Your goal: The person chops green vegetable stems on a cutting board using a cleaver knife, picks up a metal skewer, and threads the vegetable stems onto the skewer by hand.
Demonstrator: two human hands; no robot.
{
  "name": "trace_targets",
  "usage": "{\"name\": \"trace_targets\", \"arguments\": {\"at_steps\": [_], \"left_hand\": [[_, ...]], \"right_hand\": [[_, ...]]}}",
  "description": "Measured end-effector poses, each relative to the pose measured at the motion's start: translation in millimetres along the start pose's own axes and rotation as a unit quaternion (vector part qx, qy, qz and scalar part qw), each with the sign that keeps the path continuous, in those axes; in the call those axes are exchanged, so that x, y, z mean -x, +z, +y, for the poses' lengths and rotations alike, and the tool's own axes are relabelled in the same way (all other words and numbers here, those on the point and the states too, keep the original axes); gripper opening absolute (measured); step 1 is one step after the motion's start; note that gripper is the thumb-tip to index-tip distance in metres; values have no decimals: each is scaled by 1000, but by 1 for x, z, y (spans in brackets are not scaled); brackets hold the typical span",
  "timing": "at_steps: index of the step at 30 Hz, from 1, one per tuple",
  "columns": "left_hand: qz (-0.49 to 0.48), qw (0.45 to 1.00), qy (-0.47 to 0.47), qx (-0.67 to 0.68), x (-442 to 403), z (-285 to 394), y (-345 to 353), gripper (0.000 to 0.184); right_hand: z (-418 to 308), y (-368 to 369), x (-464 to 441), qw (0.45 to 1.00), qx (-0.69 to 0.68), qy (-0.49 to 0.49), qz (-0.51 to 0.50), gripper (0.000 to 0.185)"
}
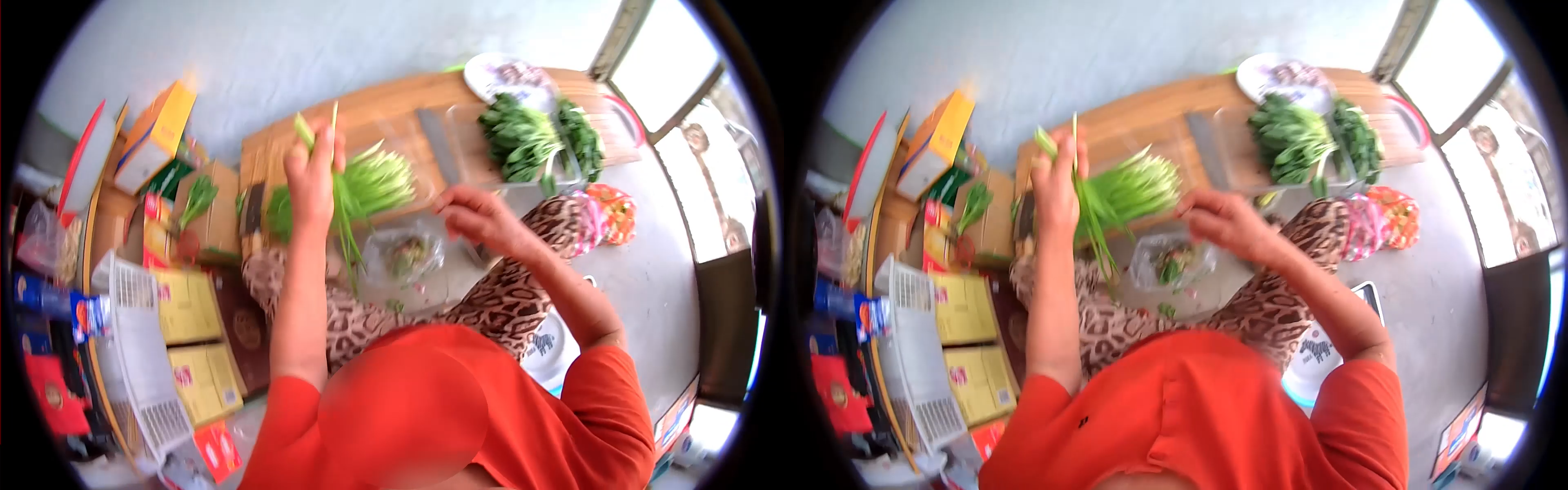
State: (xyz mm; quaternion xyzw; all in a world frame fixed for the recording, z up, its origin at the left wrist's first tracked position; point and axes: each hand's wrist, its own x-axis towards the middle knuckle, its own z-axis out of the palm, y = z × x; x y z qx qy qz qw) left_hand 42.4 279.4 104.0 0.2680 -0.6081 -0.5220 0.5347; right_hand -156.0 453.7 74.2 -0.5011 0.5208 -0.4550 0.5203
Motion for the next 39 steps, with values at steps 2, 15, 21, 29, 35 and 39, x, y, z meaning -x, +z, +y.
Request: {"name": "trace_targets", "arguments": {"at_steps": [2,15,21,29,35,39], "left_hand": [[-2,991,-60,116,11,-10,9,23],[-1,930,-178,322,42,-20,0,28],[23,925,-171,338,70,-36,-10,26],[6,938,-219,268,83,-44,-9,26],[13,957,-182,227,80,-46,-21,28],[16,945,-208,252,82,-45,-21,25]], "right_hand": [[0,5,7,998,43,-50,-15,16],[10,39,21,994,32,-3,-109,15],[18,56,16,991,16,90,-95,16],[15,74,-13,998,-23,40,-30,15],[2,67,-8,999,13,13,26,26],[-8,68,-3,998,51,16,23,25]]}}
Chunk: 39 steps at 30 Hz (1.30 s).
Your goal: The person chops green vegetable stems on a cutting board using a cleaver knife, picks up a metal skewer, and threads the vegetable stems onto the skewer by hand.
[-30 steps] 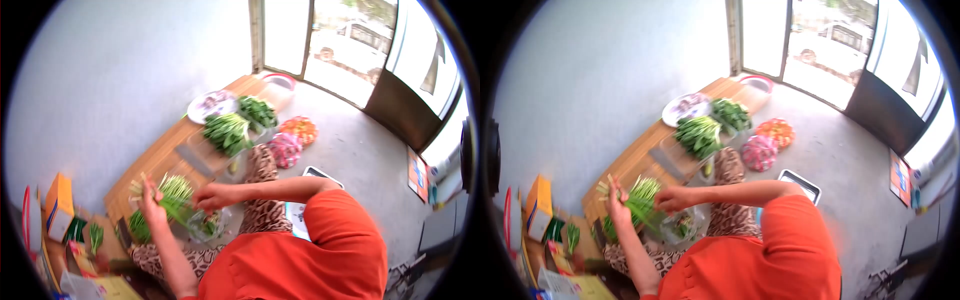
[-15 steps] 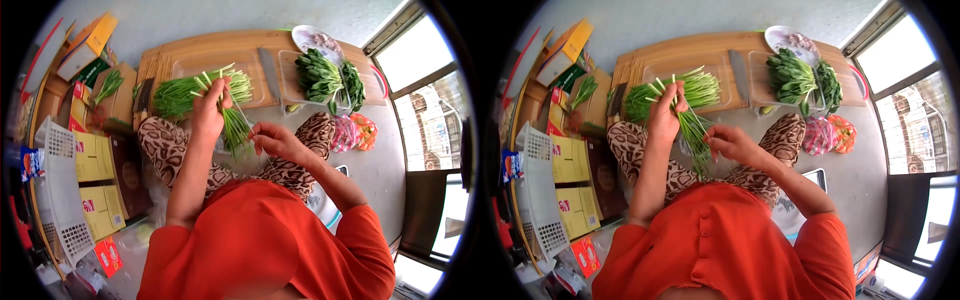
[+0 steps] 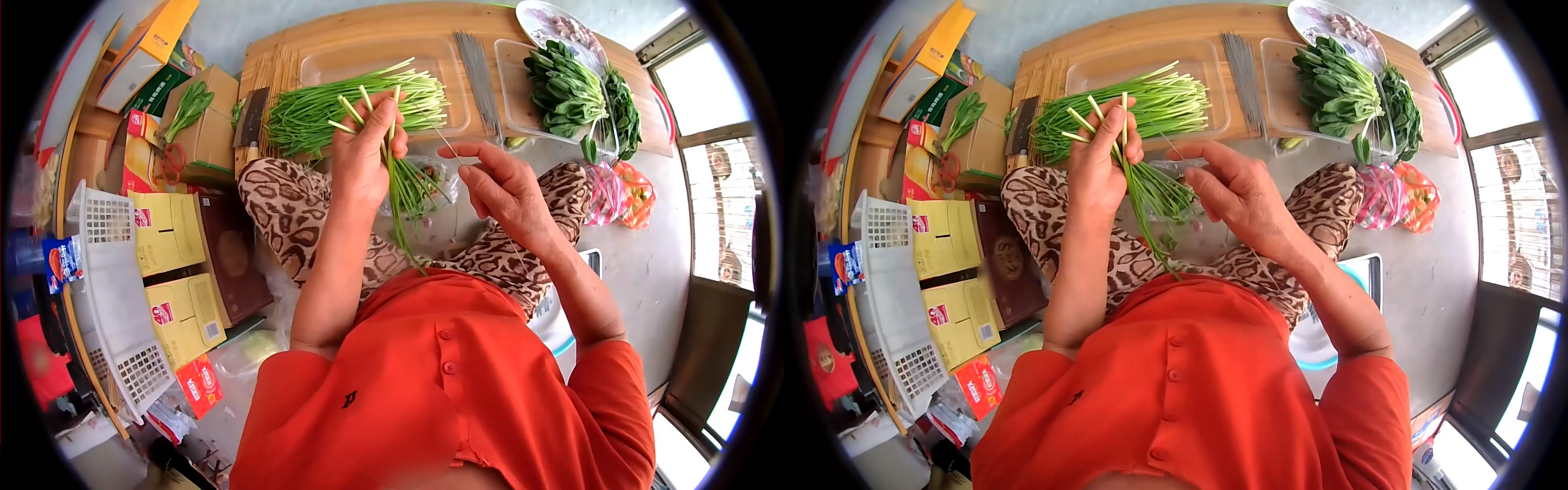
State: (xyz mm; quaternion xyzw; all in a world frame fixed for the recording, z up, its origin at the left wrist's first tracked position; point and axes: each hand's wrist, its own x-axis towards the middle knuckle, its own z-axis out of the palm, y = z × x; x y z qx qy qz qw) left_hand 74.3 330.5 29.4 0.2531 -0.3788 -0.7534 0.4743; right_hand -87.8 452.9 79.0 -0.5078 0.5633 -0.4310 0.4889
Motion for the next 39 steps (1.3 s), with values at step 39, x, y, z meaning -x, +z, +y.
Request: {"name": "trace_targets", "arguments": {"at_steps": [39], "left_hand": [[-71,993,-96,-3,9,5,9,24]], "right_hand": [[8,0,1,999,17,-27,38,26]]}}
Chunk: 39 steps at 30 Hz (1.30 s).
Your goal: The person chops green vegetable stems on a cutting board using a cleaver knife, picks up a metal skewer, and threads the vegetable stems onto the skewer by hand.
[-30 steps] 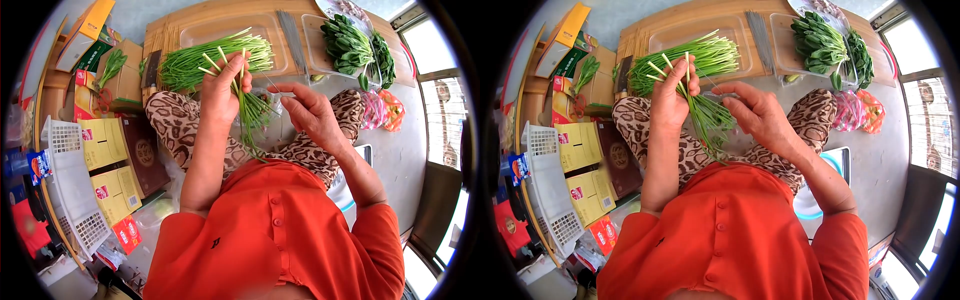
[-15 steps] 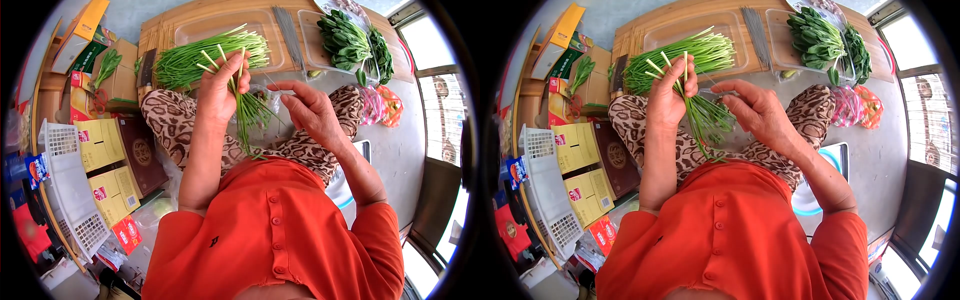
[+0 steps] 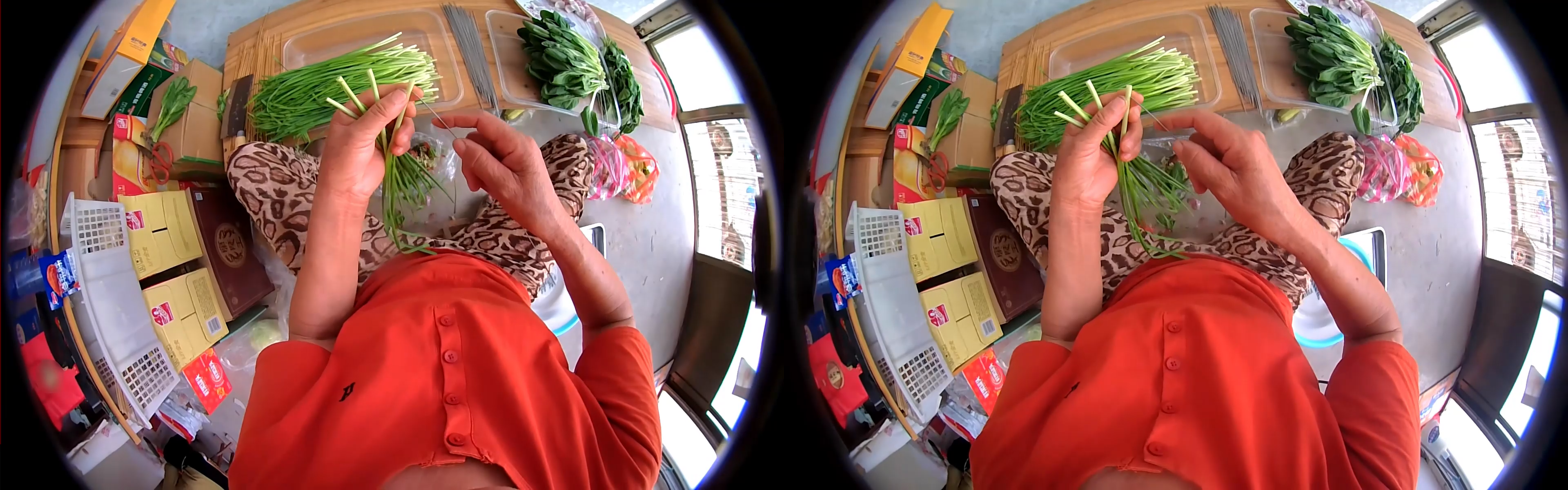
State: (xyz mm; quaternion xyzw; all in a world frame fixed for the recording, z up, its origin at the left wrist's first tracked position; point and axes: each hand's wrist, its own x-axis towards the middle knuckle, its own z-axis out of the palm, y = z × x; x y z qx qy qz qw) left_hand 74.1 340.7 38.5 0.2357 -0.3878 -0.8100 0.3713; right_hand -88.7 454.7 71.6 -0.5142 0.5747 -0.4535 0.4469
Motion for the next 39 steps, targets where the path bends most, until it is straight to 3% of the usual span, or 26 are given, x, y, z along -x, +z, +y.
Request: {"name": "trace_targets", "arguments": {"at_steps": [39], "left_hand": [[4,1000,2,-2,0,-5,-10,22]], "right_hand": [[-4,-2,3,999,35,-11,-4,25]]}}
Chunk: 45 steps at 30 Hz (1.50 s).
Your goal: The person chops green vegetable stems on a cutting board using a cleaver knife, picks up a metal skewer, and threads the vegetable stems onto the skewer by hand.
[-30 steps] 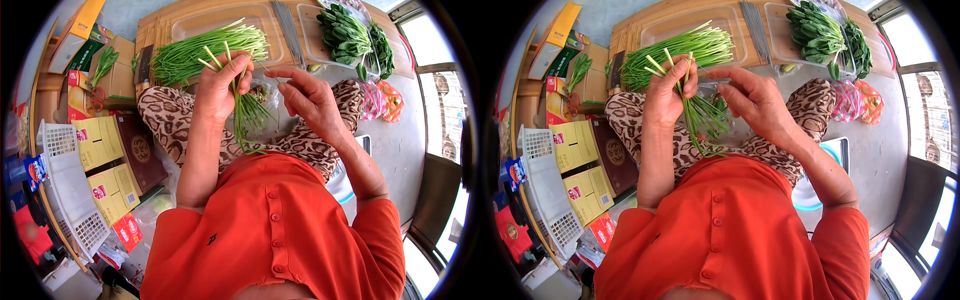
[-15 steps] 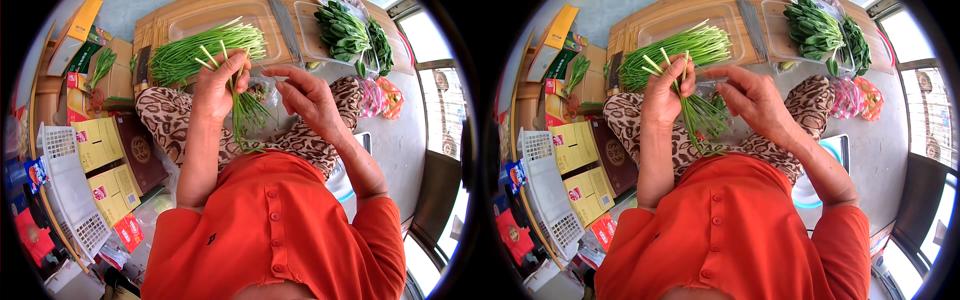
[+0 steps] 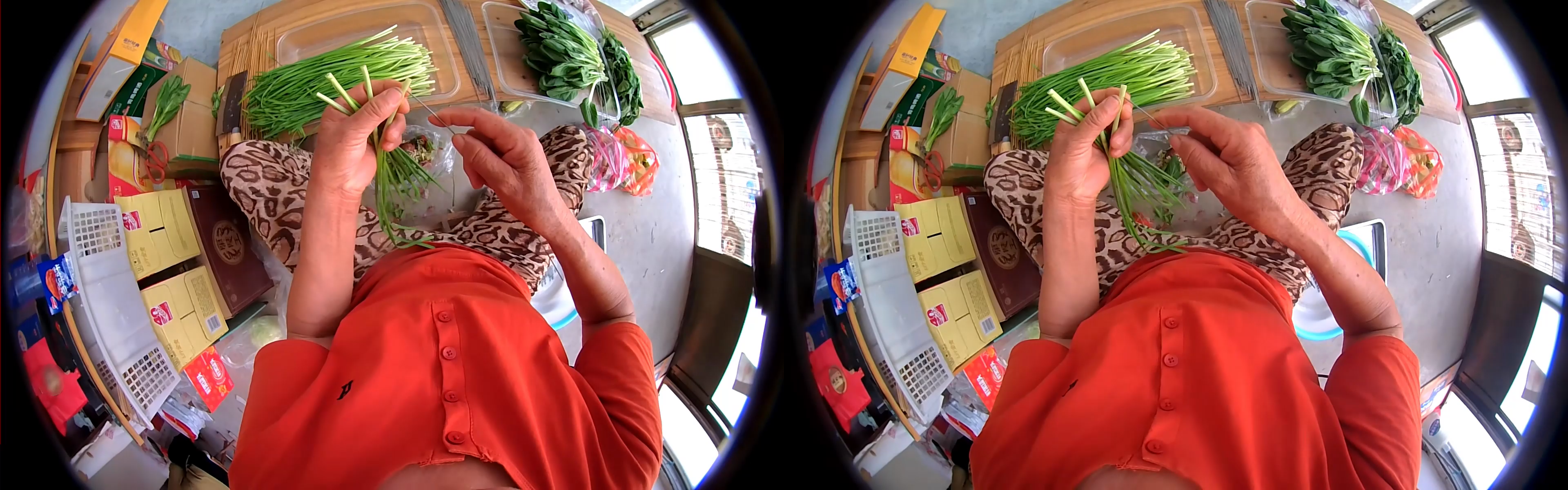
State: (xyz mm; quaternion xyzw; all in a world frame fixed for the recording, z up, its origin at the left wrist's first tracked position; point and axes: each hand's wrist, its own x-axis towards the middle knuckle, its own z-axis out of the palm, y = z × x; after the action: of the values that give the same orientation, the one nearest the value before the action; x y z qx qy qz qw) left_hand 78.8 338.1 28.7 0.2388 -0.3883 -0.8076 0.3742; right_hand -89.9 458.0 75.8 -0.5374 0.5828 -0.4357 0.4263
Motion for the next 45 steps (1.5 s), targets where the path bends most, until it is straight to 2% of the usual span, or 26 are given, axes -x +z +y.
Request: {"name": "trace_targets", "arguments": {"at_steps": [33,42,45], "left_hand": [[-29,999,-28,-28,4,6,0,24],[-45,998,-35,-29,7,-3,8,17],[-52,995,-21,-79,5,-6,10,22]], "right_hand": [[3,3,3,999,-49,12,-11,26],[5,6,-5,995,-95,-2,-2,22],[7,6,-8,997,-76,0,11,19]]}}
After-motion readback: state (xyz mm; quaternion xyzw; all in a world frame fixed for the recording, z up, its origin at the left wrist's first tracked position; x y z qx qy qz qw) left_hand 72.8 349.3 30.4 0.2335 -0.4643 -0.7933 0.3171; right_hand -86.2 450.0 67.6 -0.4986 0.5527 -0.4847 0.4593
